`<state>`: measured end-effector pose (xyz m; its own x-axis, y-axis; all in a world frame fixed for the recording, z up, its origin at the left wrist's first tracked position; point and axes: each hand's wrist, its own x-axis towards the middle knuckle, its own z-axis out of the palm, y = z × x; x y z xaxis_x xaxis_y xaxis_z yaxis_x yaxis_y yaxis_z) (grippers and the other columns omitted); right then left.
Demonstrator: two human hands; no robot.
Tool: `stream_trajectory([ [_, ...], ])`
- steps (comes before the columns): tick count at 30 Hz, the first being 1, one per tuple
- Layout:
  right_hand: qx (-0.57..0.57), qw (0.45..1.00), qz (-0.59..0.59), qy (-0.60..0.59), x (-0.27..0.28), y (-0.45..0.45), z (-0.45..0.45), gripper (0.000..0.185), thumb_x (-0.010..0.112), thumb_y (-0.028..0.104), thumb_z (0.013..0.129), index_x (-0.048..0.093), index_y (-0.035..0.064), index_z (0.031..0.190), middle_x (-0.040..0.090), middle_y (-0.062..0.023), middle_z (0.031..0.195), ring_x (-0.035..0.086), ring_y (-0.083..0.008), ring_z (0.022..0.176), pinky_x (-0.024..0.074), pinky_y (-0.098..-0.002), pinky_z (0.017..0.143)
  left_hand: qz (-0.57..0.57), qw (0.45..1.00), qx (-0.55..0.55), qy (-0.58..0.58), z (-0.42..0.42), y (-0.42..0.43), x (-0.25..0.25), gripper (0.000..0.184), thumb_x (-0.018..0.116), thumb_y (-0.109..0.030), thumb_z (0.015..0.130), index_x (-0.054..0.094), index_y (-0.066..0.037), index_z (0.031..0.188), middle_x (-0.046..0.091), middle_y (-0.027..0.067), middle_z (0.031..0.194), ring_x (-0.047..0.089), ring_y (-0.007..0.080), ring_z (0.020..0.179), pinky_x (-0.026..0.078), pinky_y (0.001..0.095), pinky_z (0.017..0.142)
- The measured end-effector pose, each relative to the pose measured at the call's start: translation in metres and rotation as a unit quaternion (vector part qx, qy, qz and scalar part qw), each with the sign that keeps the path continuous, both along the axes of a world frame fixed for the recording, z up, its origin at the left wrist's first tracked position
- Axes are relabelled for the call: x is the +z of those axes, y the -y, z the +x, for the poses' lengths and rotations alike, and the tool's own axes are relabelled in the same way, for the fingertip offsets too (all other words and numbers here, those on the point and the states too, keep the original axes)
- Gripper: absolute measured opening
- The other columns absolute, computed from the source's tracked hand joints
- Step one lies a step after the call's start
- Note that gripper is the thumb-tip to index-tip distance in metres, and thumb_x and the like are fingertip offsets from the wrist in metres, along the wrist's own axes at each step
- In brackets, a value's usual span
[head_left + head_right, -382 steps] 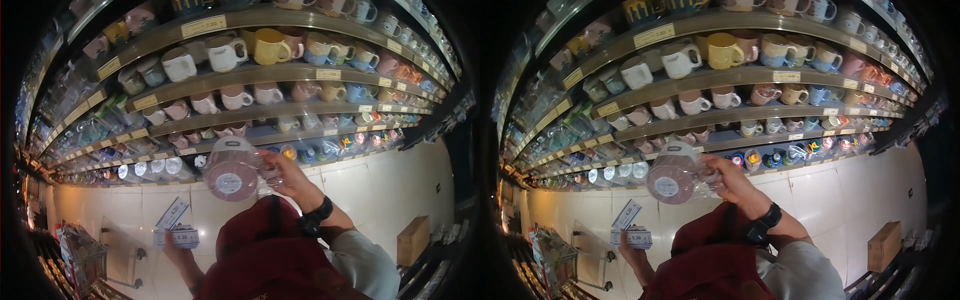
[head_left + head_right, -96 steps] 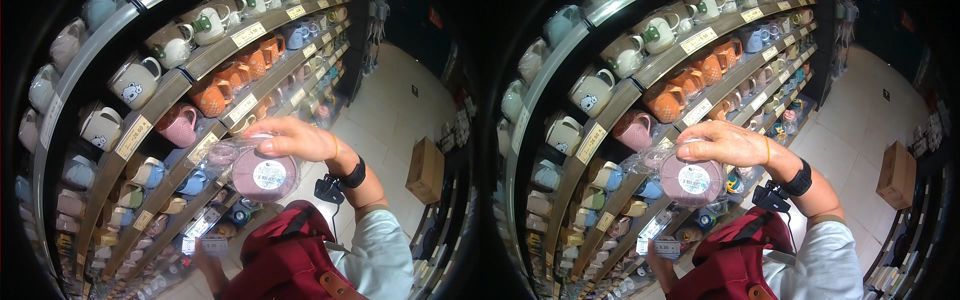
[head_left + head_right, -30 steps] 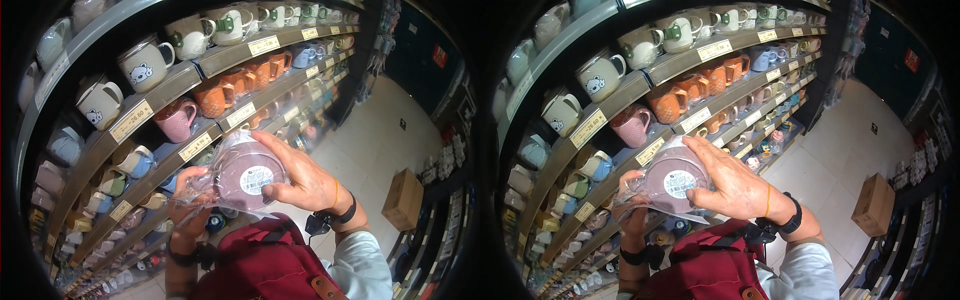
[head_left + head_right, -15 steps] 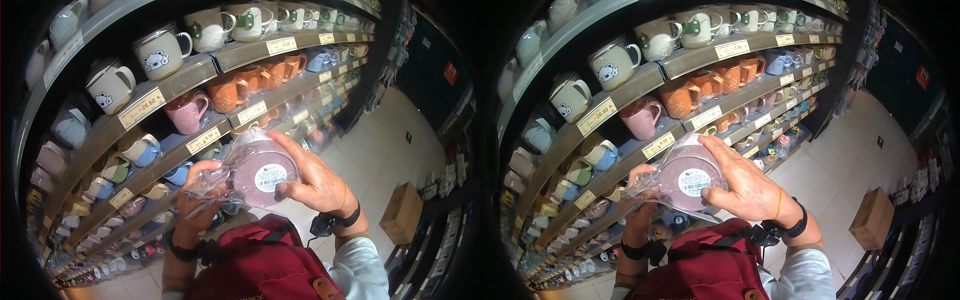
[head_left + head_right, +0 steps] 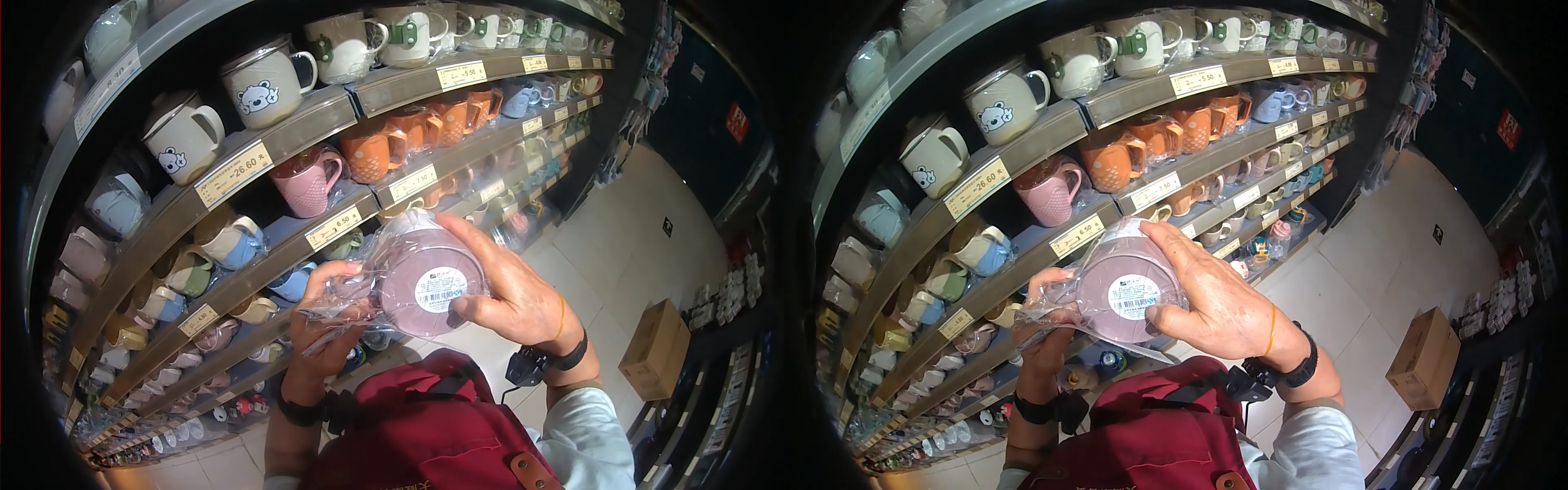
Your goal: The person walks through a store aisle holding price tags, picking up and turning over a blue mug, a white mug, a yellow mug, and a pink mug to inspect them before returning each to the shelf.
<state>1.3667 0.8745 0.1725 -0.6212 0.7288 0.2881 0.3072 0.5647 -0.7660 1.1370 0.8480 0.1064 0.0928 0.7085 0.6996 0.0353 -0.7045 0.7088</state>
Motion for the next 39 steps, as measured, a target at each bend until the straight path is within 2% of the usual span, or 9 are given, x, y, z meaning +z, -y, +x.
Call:
stream_trajectory([
  [12, 0.012, 1.000, -0.025, 0.000, -0.005, -0.009, -0.002, 0.072, 0.053, 0.022, 0.066, 0.021, -0.0098, 0.123, 0.031, -0.0278, 0.122, 0.034, -0.0369, 0.114, 0.0276, -0.0369, 0.095, -0.030, 0.999, 0.029, -0.015, 0.001, -0.001, 0.005, 0.010, 0.061, -0.011, 0.075, 0.062, -0.003, 0.080, 0.047, 0.0209, 0.103, 0.053, 0.0273, 0.089, 0.043, 0.0336, 0.077],
  [15, 0.013, 1.000, -0.003, -0.004, -0.012, -0.018, -0.004, 0.069, 0.053, 0.025, 0.069, 0.025, -0.0083, 0.122, 0.035, -0.0260, 0.120, 0.037, -0.0379, 0.111, 0.0292, -0.0370, 0.094, 0.013, 0.997, 0.050, -0.059, -0.006, -0.007, 0.000, 0.013, 0.059, -0.008, 0.075, 0.060, 0.000, 0.085, 0.050, 0.0191, 0.100, 0.054, 0.0260, 0.088, 0.042, 0.0325, 0.077],
  [17, -0.004, 0.997, -0.071, -0.041, -0.019, -0.028, -0.008, 0.063, 0.052, 0.032, 0.075, 0.030, -0.0046, 0.122, 0.042, -0.0232, 0.115, 0.043, -0.0361, 0.106, 0.0333, -0.0353, 0.090, 0.040, 0.993, 0.064, -0.094, -0.007, -0.007, -0.007, 0.017, 0.058, -0.005, 0.075, 0.058, 0.002, 0.090, 0.052, 0.0176, 0.098, 0.054, 0.0251, 0.088, 0.043, 0.0321, 0.077],
  [19, 0.029, 0.982, -0.163, -0.088, -0.031, -0.043, -0.008, 0.059, 0.051, 0.037, 0.080, 0.034, -0.0004, 0.123, 0.048, -0.0178, 0.111, 0.047, -0.0288, 0.102, 0.0370, -0.0326, 0.086, -0.244, 0.949, 0.025, 0.200, -0.002, -0.001, -0.015, 0.027, 0.054, -0.006, 0.075, 0.048, 0.004, 0.100, 0.053, 0.0168, 0.099, 0.054, 0.0201, 0.088, 0.045, 0.0334, 0.076],
  [21, 0.016, 0.953, -0.264, -0.150, -0.064, -0.065, -0.006, 0.057, 0.050, 0.038, 0.082, 0.034, 0.0025, 0.124, 0.050, -0.0114, 0.110, 0.047, -0.0182, 0.098, 0.0392, -0.0293, 0.082, -0.258, 0.936, 0.055, 0.231, -0.003, -0.007, -0.016, 0.034, 0.051, -0.004, 0.074, 0.043, 0.005, 0.106, 0.053, 0.0164, 0.099, 0.056, 0.0210, 0.087, 0.047, 0.0350, 0.077],
  [23, 0.038, 0.939, -0.296, -0.172, -0.089, -0.075, -0.009, 0.055, 0.049, 0.037, 0.083, 0.035, 0.0031, 0.124, 0.049, -0.0090, 0.110, 0.047, -0.0153, 0.097, 0.0394, -0.0282, 0.081, -0.345, 0.861, 0.019, 0.373, -0.003, -0.012, -0.011, 0.028, 0.047, 0.002, 0.076, 0.043, 0.004, 0.104, 0.053, 0.0154, 0.094, 0.058, 0.0231, 0.082, 0.050, 0.0346, 0.073],
  [27, 0.069, 0.897, -0.356, -0.253, -0.141, -0.077, -0.026, 0.053, 0.053, 0.025, 0.082, 0.031, 0.0032, 0.125, 0.048, -0.0068, 0.111, 0.046, -0.0114, 0.096, 0.0385, -0.0247, 0.082, -0.356, 0.820, 0.040, 0.446, 0.003, -0.015, -0.020, 0.031, 0.046, 0.001, 0.078, 0.039, 0.004, 0.108, 0.050, 0.0155, 0.100, 0.055, 0.0259, 0.088, 0.050, 0.0413, 0.075],
  [33, 0.081, 0.854, -0.411, -0.308, -0.169, -0.076, -0.037, 0.060, 0.057, 0.020, 0.079, 0.026, 0.0043, 0.128, 0.046, -0.0082, 0.116, 0.044, -0.0141, 0.105, 0.0372, -0.0253, 0.086, -0.335, 0.839, 0.080, 0.422, 0.013, -0.017, -0.033, 0.032, 0.050, -0.004, 0.078, 0.041, 0.002, 0.108, 0.051, 0.0144, 0.101, 0.054, 0.0268, 0.093, 0.047, 0.0450, 0.079],
  [39, 0.167, 0.715, -0.539, -0.412, -0.199, -0.067, -0.044, 0.065, 0.060, 0.017, 0.075, 0.023, 0.0054, 0.128, 0.041, -0.0097, 0.119, 0.043, -0.0202, 0.109, 0.0403, -0.0348, 0.088, -0.320, 0.815, 0.097, 0.473, 0.025, -0.014, -0.036, 0.026, 0.052, -0.001, 0.078, 0.044, 0.003, 0.102, 0.052, 0.0125, 0.095, 0.056, 0.0225, 0.085, 0.050, 0.0373, 0.075],
])
